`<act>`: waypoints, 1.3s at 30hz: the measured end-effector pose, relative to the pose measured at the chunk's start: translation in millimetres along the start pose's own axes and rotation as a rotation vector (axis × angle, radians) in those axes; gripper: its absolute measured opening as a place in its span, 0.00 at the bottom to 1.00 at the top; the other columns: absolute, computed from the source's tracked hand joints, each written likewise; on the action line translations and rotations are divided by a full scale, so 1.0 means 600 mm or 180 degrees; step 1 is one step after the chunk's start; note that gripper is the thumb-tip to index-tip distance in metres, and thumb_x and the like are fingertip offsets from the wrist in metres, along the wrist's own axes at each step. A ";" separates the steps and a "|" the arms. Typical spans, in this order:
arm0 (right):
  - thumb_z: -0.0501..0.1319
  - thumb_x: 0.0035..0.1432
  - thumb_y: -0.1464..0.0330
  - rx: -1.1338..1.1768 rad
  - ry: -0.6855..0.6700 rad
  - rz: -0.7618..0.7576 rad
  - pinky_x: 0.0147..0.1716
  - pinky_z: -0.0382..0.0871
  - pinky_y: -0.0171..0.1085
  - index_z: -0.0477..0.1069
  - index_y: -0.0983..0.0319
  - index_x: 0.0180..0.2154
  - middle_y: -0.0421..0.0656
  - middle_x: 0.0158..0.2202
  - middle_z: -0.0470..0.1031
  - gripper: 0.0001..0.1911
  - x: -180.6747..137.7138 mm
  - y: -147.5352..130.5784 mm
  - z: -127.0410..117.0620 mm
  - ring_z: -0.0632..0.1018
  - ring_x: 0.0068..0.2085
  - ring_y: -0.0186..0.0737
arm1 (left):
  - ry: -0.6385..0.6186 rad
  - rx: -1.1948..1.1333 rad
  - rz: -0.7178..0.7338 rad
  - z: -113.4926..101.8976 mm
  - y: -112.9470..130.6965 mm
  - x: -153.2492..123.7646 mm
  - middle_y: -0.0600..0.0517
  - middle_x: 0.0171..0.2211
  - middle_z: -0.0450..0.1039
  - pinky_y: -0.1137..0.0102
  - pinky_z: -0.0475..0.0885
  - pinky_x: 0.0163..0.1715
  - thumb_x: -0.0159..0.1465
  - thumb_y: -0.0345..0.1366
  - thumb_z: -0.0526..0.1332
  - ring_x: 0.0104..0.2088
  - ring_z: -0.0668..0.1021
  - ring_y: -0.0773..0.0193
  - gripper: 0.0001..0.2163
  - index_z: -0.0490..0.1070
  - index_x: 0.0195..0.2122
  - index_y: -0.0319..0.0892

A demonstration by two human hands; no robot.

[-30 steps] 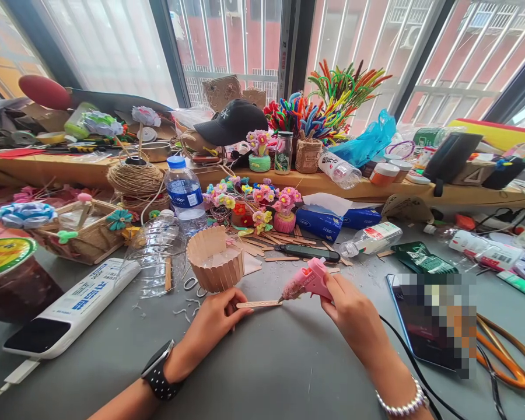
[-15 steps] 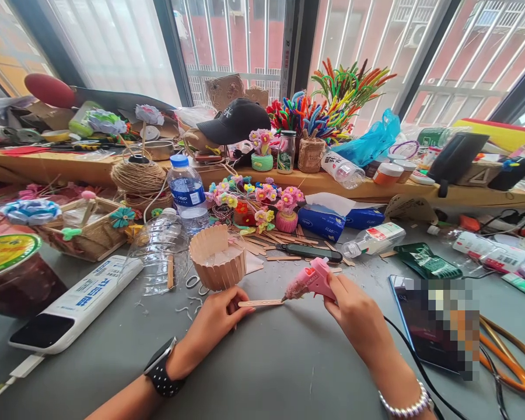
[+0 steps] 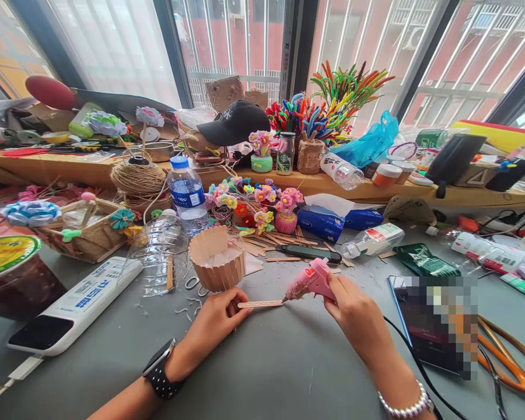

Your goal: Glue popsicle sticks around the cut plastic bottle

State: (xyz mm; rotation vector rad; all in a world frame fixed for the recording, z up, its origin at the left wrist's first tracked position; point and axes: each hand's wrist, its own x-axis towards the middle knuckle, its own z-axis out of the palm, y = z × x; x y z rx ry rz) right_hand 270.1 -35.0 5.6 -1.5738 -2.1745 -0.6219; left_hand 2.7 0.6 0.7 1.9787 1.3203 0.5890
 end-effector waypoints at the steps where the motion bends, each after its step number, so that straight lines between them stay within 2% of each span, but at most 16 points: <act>1: 0.50 0.53 0.72 0.0001 -0.0008 0.0020 0.23 0.64 0.33 0.65 0.65 0.39 0.42 0.26 0.70 0.11 0.000 0.000 0.000 0.72 0.26 0.36 | 0.0015 0.0012 0.0017 0.000 0.000 0.000 0.56 0.20 0.67 0.76 0.61 0.24 0.55 0.35 0.55 0.23 0.70 0.68 0.05 0.66 0.28 0.40; 10: 0.51 0.53 0.71 0.0046 0.0065 -0.0059 0.24 0.64 0.34 0.65 0.64 0.42 0.43 0.27 0.71 0.13 -0.002 0.003 0.002 0.73 0.28 0.37 | -0.0044 -0.0014 0.0013 -0.001 0.001 -0.001 0.55 0.22 0.68 0.76 0.61 0.24 0.55 0.35 0.55 0.23 0.69 0.68 0.05 0.67 0.29 0.39; 14: 0.49 0.56 0.70 -0.0068 0.0185 0.0117 0.28 0.64 0.35 0.64 0.66 0.42 0.46 0.32 0.72 0.13 -0.001 -0.007 0.000 0.73 0.32 0.38 | -0.0113 0.0021 0.0003 -0.003 0.003 -0.002 0.55 0.23 0.69 0.76 0.61 0.25 0.56 0.36 0.55 0.24 0.70 0.68 0.06 0.67 0.28 0.40; 18: 0.52 0.55 0.62 -0.0204 0.0408 0.0624 0.26 0.62 0.34 0.65 0.66 0.40 0.45 0.30 0.71 0.15 0.002 -0.013 -0.007 0.72 0.30 0.39 | -0.0104 0.0047 0.0015 -0.002 0.003 -0.002 0.54 0.24 0.70 0.76 0.62 0.26 0.56 0.37 0.55 0.25 0.70 0.67 0.07 0.68 0.29 0.40; 21: 0.53 0.52 0.56 -0.0271 0.0642 0.1102 0.25 0.60 0.34 0.65 0.65 0.33 0.44 0.26 0.68 0.17 0.005 -0.013 -0.015 0.70 0.27 0.38 | -0.0073 0.0035 0.0091 -0.001 0.000 -0.001 0.53 0.26 0.71 0.75 0.63 0.27 0.56 0.38 0.56 0.26 0.70 0.67 0.07 0.69 0.29 0.40; 26: 0.54 0.50 0.55 -0.0162 0.0618 0.1560 0.22 0.56 0.33 0.61 0.62 0.26 0.40 0.22 0.63 0.16 0.008 -0.013 -0.023 0.66 0.23 0.35 | -0.0093 -0.0045 0.0161 0.000 -0.004 -0.001 0.52 0.30 0.72 0.75 0.64 0.29 0.57 0.40 0.55 0.28 0.71 0.66 0.09 0.71 0.31 0.41; 33: 0.52 0.51 0.53 -0.0059 0.0600 0.1497 0.24 0.57 0.34 0.61 0.62 0.26 0.40 0.21 0.63 0.17 0.010 -0.013 -0.017 0.65 0.23 0.35 | -0.0211 -0.0180 0.0043 0.000 -0.003 0.000 0.53 0.32 0.72 0.74 0.65 0.29 0.54 0.35 0.57 0.26 0.71 0.68 0.12 0.69 0.40 0.42; 39: 0.53 0.50 0.54 -0.0013 0.0452 0.1543 0.21 0.55 0.33 0.61 0.61 0.25 0.39 0.20 0.62 0.16 0.009 -0.012 -0.018 0.63 0.20 0.34 | -0.0215 -0.0077 0.0159 0.003 -0.008 -0.001 0.54 0.34 0.72 0.74 0.65 0.29 0.55 0.31 0.54 0.26 0.70 0.69 0.11 0.68 0.39 0.43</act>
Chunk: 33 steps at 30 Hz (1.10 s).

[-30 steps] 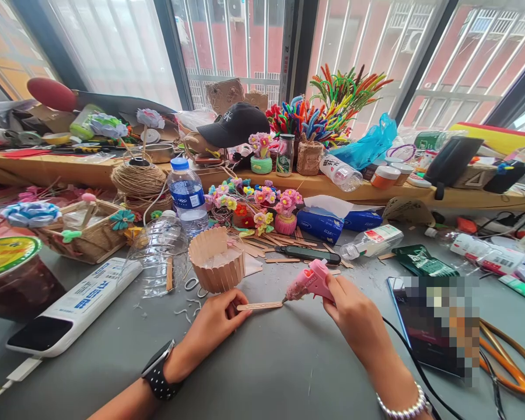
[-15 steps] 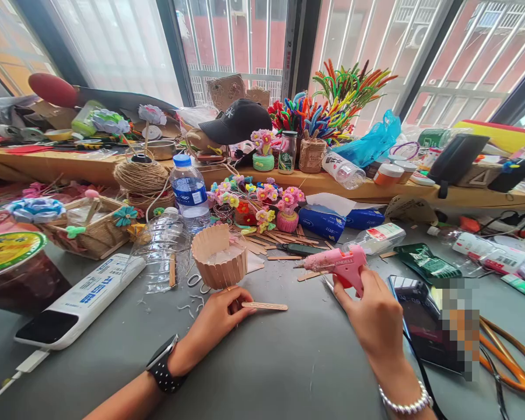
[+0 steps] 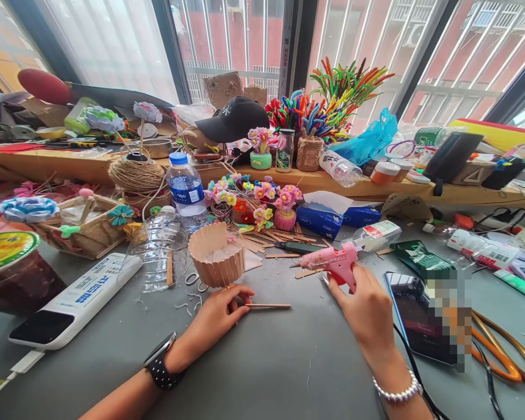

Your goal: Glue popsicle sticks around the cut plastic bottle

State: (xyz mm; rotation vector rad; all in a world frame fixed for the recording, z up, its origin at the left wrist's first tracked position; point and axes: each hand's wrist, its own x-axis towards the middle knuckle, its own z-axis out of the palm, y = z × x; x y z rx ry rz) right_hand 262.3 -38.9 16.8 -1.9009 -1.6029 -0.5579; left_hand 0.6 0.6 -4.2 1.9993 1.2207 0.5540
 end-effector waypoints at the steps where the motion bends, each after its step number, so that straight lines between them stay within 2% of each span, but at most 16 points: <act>1: 0.53 0.50 0.54 0.0008 -0.0011 0.0000 0.21 0.55 0.33 0.61 0.61 0.25 0.39 0.20 0.62 0.16 0.000 0.000 0.000 0.63 0.20 0.34 | -0.0015 -0.0014 -0.0015 0.000 0.001 0.000 0.54 0.34 0.73 0.74 0.65 0.29 0.55 0.32 0.54 0.26 0.70 0.68 0.11 0.68 0.39 0.43; 6: 0.53 0.50 0.54 0.0024 -0.0012 -0.0033 0.21 0.55 0.34 0.62 0.61 0.25 0.40 0.21 0.63 0.17 -0.001 0.003 0.004 0.63 0.20 0.34 | -0.0127 -0.0181 -0.0159 -0.004 0.006 0.002 0.54 0.32 0.74 0.74 0.66 0.30 0.54 0.34 0.56 0.28 0.72 0.67 0.10 0.68 0.37 0.43; 10: 0.51 0.51 0.53 -0.0034 0.0090 -0.0115 0.22 0.56 0.34 0.63 0.62 0.28 0.40 0.21 0.64 0.18 -0.001 0.004 0.009 0.65 0.22 0.36 | -0.0114 -0.0294 -0.0210 -0.003 0.005 0.002 0.54 0.30 0.73 0.74 0.66 0.29 0.54 0.36 0.57 0.23 0.72 0.68 0.09 0.68 0.35 0.42; 15: 0.52 0.51 0.54 0.0040 -0.0050 -0.0128 0.22 0.56 0.34 0.63 0.62 0.27 0.41 0.22 0.64 0.17 -0.001 0.003 0.009 0.65 0.23 0.35 | -0.0127 -0.0425 -0.0187 -0.002 0.004 0.002 0.55 0.25 0.72 0.75 0.64 0.25 0.56 0.40 0.55 0.20 0.70 0.70 0.09 0.70 0.31 0.41; 26: 0.55 0.50 0.59 0.0367 -0.0327 -0.0200 0.23 0.58 0.33 0.60 0.61 0.28 0.39 0.23 0.64 0.12 -0.008 -0.024 0.002 0.66 0.24 0.34 | -0.0067 -0.0285 -0.0120 -0.001 0.002 0.003 0.55 0.24 0.72 0.75 0.65 0.27 0.55 0.37 0.56 0.23 0.72 0.68 0.08 0.71 0.32 0.41; 33: 0.56 0.51 0.61 0.0480 -0.0430 -0.0593 0.22 0.59 0.31 0.63 0.62 0.31 0.39 0.24 0.66 0.11 -0.018 -0.039 0.005 0.68 0.25 0.33 | -0.0120 -0.0241 -0.0162 -0.005 0.007 0.003 0.55 0.26 0.72 0.75 0.65 0.27 0.55 0.37 0.55 0.23 0.72 0.69 0.08 0.71 0.32 0.41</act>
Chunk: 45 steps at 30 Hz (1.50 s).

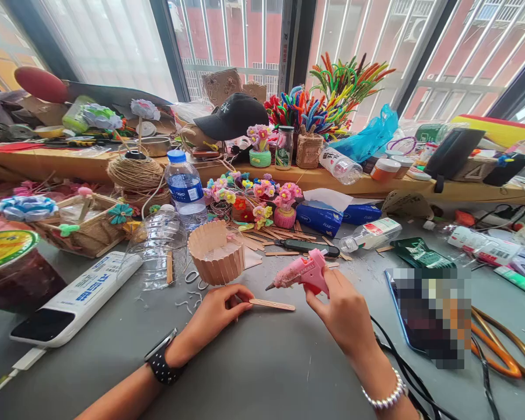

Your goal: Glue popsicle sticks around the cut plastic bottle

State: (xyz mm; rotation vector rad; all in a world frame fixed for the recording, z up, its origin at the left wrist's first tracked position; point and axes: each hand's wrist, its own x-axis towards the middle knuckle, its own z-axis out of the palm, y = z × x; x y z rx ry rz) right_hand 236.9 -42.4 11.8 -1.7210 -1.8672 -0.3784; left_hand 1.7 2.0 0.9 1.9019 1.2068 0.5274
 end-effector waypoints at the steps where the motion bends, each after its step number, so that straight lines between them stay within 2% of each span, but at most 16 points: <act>1: 0.56 0.51 0.61 -0.0008 0.0007 -0.0047 0.22 0.59 0.31 0.63 0.63 0.32 0.39 0.24 0.66 0.11 -0.001 -0.001 0.001 0.68 0.25 0.33 | -0.0001 -0.0006 0.0000 0.000 0.000 0.000 0.55 0.27 0.72 0.75 0.65 0.27 0.55 0.37 0.55 0.23 0.72 0.69 0.08 0.71 0.32 0.41; 10: 0.56 0.51 0.64 0.0065 0.0022 -0.0218 0.23 0.61 0.31 0.64 0.63 0.32 0.39 0.25 0.66 0.08 -0.005 -0.013 0.005 0.68 0.25 0.33 | 0.0055 -0.0027 0.0036 0.002 -0.005 0.000 0.56 0.28 0.73 0.76 0.64 0.27 0.54 0.37 0.57 0.27 0.72 0.68 0.07 0.71 0.32 0.42; 24: 0.55 0.52 0.64 0.0027 0.0079 -0.0360 0.24 0.61 0.32 0.64 0.64 0.34 0.39 0.25 0.65 0.09 -0.008 -0.016 0.010 0.68 0.25 0.33 | 0.0083 -0.0016 0.0029 0.006 -0.008 0.002 0.56 0.27 0.73 0.76 0.64 0.28 0.52 0.36 0.61 0.27 0.72 0.68 0.09 0.72 0.34 0.42; 35: 0.54 0.52 0.68 -0.0053 0.0257 -0.0609 0.24 0.62 0.33 0.65 0.68 0.38 0.42 0.26 0.67 0.12 -0.009 -0.016 0.013 0.69 0.26 0.35 | 0.0053 0.0112 0.0075 0.005 -0.004 -0.001 0.56 0.28 0.74 0.76 0.63 0.28 0.53 0.37 0.59 0.28 0.72 0.68 0.07 0.74 0.31 0.43; 45: 0.52 0.53 0.71 -0.0006 0.0201 -0.0700 0.24 0.63 0.33 0.64 0.67 0.39 0.42 0.26 0.67 0.11 -0.011 -0.018 0.015 0.69 0.26 0.34 | 0.0083 0.0102 0.0083 0.003 -0.003 -0.002 0.55 0.28 0.74 0.77 0.64 0.28 0.54 0.36 0.58 0.28 0.72 0.68 0.07 0.73 0.31 0.42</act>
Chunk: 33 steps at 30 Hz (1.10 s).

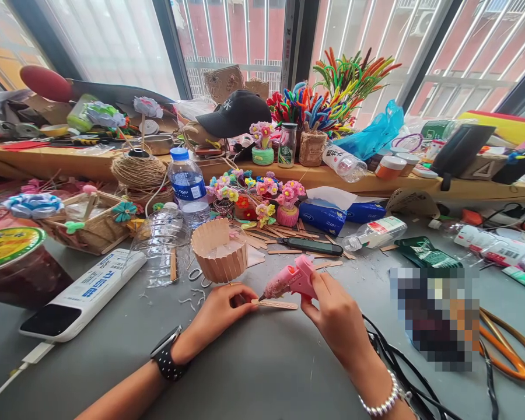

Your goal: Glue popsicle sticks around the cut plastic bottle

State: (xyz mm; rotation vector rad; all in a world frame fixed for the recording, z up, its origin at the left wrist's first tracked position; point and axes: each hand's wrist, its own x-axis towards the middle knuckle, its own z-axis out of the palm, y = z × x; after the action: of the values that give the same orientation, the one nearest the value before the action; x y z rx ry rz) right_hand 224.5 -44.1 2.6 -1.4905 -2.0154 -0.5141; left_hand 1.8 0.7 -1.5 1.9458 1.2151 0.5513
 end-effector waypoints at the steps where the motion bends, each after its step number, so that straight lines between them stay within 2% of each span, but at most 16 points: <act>1: 0.52 0.53 0.71 -0.0010 0.0001 0.0003 0.24 0.63 0.33 0.64 0.66 0.39 0.42 0.26 0.68 0.11 0.000 0.000 0.000 0.69 0.26 0.34 | 0.0000 0.0008 0.0007 0.000 0.000 0.000 0.55 0.28 0.74 0.76 0.64 0.28 0.54 0.36 0.58 0.28 0.72 0.68 0.07 0.73 0.31 0.42; 33: 0.50 0.52 0.72 -0.0182 0.0039 -0.0004 0.23 0.63 0.33 0.65 0.65 0.38 0.42 0.26 0.69 0.11 0.004 0.002 -0.010 0.70 0.26 0.35 | -0.0031 -0.0004 -0.0007 -0.002 0.003 0.000 0.56 0.30 0.74 0.76 0.64 0.28 0.54 0.38 0.57 0.28 0.72 0.68 0.08 0.73 0.31 0.43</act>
State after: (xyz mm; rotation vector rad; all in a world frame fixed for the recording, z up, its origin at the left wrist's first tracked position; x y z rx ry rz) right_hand 226.4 -45.5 8.8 -1.5161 -2.0079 -0.5844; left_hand 2.1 0.8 0.9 1.9436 1.2104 0.5408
